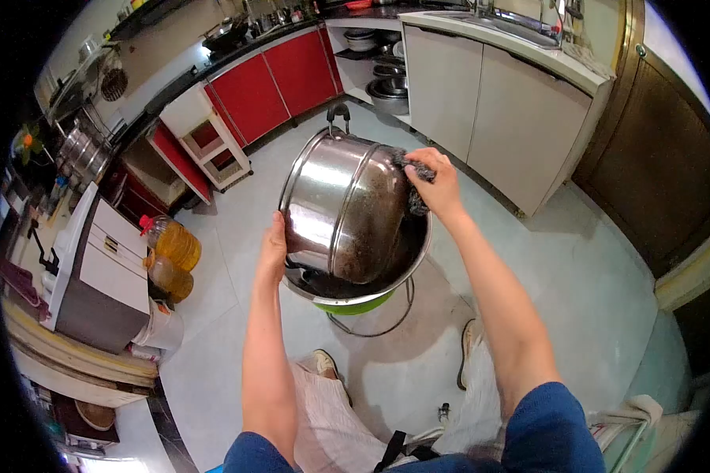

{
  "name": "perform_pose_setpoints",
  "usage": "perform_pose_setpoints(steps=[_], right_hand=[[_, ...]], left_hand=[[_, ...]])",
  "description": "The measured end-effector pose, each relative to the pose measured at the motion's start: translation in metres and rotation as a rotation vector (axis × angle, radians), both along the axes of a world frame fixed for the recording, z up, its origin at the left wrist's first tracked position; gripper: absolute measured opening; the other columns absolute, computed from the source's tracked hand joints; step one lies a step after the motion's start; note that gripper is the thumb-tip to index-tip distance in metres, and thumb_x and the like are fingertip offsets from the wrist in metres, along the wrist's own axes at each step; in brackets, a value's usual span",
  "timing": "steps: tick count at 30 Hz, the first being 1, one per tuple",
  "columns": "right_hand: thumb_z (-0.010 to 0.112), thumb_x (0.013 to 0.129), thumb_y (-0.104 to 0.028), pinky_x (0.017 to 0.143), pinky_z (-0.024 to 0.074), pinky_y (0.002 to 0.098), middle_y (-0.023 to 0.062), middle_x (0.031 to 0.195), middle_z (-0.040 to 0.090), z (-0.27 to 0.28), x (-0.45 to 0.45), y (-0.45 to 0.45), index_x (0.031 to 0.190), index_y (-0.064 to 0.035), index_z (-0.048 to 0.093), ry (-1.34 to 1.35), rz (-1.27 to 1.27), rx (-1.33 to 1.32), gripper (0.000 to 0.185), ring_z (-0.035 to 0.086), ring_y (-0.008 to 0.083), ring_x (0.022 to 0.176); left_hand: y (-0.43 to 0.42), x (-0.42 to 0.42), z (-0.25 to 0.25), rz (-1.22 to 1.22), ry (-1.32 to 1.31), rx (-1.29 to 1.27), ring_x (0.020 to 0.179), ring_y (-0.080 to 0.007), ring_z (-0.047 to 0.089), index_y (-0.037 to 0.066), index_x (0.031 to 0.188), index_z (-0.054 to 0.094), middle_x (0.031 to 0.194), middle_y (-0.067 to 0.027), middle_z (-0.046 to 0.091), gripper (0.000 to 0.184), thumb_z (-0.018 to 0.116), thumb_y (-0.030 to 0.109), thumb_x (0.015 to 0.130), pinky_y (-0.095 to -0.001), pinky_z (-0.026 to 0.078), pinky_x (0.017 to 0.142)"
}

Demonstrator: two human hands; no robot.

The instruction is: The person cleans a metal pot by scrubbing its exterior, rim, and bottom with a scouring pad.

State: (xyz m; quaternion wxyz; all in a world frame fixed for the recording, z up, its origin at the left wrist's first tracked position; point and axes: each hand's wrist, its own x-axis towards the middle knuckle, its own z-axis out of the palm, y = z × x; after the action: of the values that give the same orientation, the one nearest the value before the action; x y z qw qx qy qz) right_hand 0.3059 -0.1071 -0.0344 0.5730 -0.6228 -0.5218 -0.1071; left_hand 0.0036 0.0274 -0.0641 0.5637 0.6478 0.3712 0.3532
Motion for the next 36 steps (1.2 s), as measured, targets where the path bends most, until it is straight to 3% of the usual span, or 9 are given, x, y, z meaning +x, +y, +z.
perform_pose_setpoints(steps=[2, 4, 6, 10, 12, 17, 20, 27, 36], right_hand=[[0.068, 0.077, -0.018, 0.081, 0.0470, 0.0328, 0.0041, 0.100, 0.065, -0.011, 0.013, 0.001, 0.096, -0.0097, 0.067, 0.039, -0.024, -0.006, 0.020, 0.058, 0.0220, 0.094], [0.067, 0.079, -0.017, 0.077, 0.0482, 0.0310, 0.0045, 0.096, 0.065, -0.018, 0.021, 0.001, 0.100, -0.0072, 0.066, 0.763, 0.277, -0.098, 0.023, 0.061, 0.0188, 0.088], [0.066, 0.079, -0.015, 0.075, 0.0485, 0.0306, 0.0049, 0.095, 0.064, -0.026, 0.027, 0.000, 0.103, -0.0060, 0.064, 0.928, 0.333, -0.089, 0.026, 0.061, 0.0178, 0.085], [0.063, 0.078, -0.010, 0.073, 0.0492, 0.0308, 0.0066, 0.096, 0.064, -0.044, 0.032, 0.004, 0.117, -0.0037, 0.058, 1.256, 0.366, -0.111, 0.039, 0.061, 0.0171, 0.082], [0.062, 0.078, -0.009, 0.073, 0.0493, 0.0310, 0.0067, 0.096, 0.064, -0.052, 0.033, 0.010, 0.121, -0.0038, 0.056, 1.266, 0.390, -0.090, 0.044, 0.061, 0.0172, 0.082], [0.060, 0.078, -0.008, 0.075, 0.0489, 0.0312, 0.0075, 0.099, 0.064, -0.060, 0.036, 0.008, 0.129, -0.0040, 0.052, 1.314, 0.494, -0.070, 0.052, 0.061, 0.0177, 0.084], [0.061, 0.077, -0.009, 0.078, 0.0481, 0.0308, 0.0079, 0.101, 0.063, -0.056, 0.031, 0.006, 0.129, -0.0041, 0.051, 1.313, 0.437, -0.074, 0.053, 0.060, 0.0173, 0.087], [0.061, 0.076, -0.011, 0.076, 0.0486, 0.0300, 0.0076, 0.100, 0.063, -0.060, 0.033, 0.008, 0.126, -0.0036, 0.055, 1.323, 0.405, -0.058, 0.050, 0.061, 0.0177, 0.085], [0.060, 0.077, -0.007, 0.069, 0.0517, 0.0325, 0.0077, 0.093, 0.064, -0.046, 0.021, 0.013, 0.119, -0.0031, 0.059, 1.377, 0.452, 0.064, 0.043, 0.062, 0.0187, 0.080]], left_hand=[[0.003, -0.004, -0.002, -0.073, -0.002, 0.007, 0.111, -0.0205, 0.051, 0.000, 0.124, 0.052, 0.119, -0.0096, 0.057, 0.078, 0.036, 0.068, 0.088, -0.0354, 0.038, 0.097], [-0.003, -0.003, 0.003, -0.109, 0.001, 0.014, 0.111, -0.0207, 0.050, 0.001, 0.124, 0.051, 0.119, -0.0095, 0.056, 0.077, 0.035, 0.067, 0.089, -0.0355, 0.037, 0.097], [-0.011, 0.001, 0.008, 0.004, -0.017, 0.052, 0.104, -0.0195, 0.054, 0.000, 0.122, 0.052, 0.114, -0.0086, 0.058, 0.075, 0.036, 0.066, 0.089, -0.0340, 0.041, 0.092], [-0.015, -0.011, 0.005, -0.046, -0.039, 0.019, 0.092, -0.0165, 0.056, 0.000, 0.114, 0.057, 0.104, -0.0067, 0.060, 0.068, 0.045, 0.062, 0.089, -0.0320, 0.044, 0.084], [-0.023, -0.019, 0.010, 0.026, 0.307, 0.187, 0.081, -0.0115, 0.055, -0.001, 0.100, 0.064, 0.088, -0.0024, 0.062, 0.047, 0.058, 0.044, 0.088, -0.0299, 0.045, 0.076], [-0.035, -0.041, 0.002, -0.174, 0.300, 0.095, 0.081, -0.0122, 0.056, -0.002, 0.099, 0.063, 0.087, -0.0017, 0.063, 0.031, 0.067, 0.024, 0.082, -0.0294, 0.046, 0.075], [-0.038, -0.045, -0.009, -0.319, 0.486, 0.077, 0.081, -0.0120, 0.059, -0.001, 0.099, 0.065, 0.087, -0.0027, 0.066, 0.022, 0.069, 0.007, 0.078, -0.0309, 0.048, 0.076], [-0.032, -0.048, -0.016, -0.332, 0.346, 0.074, 0.080, -0.0118, 0.058, 0.000, 0.097, 0.066, 0.087, -0.0012, 0.066, 0.019, 0.067, 0.010, 0.081, -0.0296, 0.048, 0.074], [-0.048, -0.024, 0.005, -0.136, 0.251, 0.104, 0.075, -0.0067, 0.051, 0.001, 0.091, 0.065, 0.079, 0.0029, 0.059, 0.025, 0.064, 0.026, 0.087, -0.0261, 0.042, 0.067]])
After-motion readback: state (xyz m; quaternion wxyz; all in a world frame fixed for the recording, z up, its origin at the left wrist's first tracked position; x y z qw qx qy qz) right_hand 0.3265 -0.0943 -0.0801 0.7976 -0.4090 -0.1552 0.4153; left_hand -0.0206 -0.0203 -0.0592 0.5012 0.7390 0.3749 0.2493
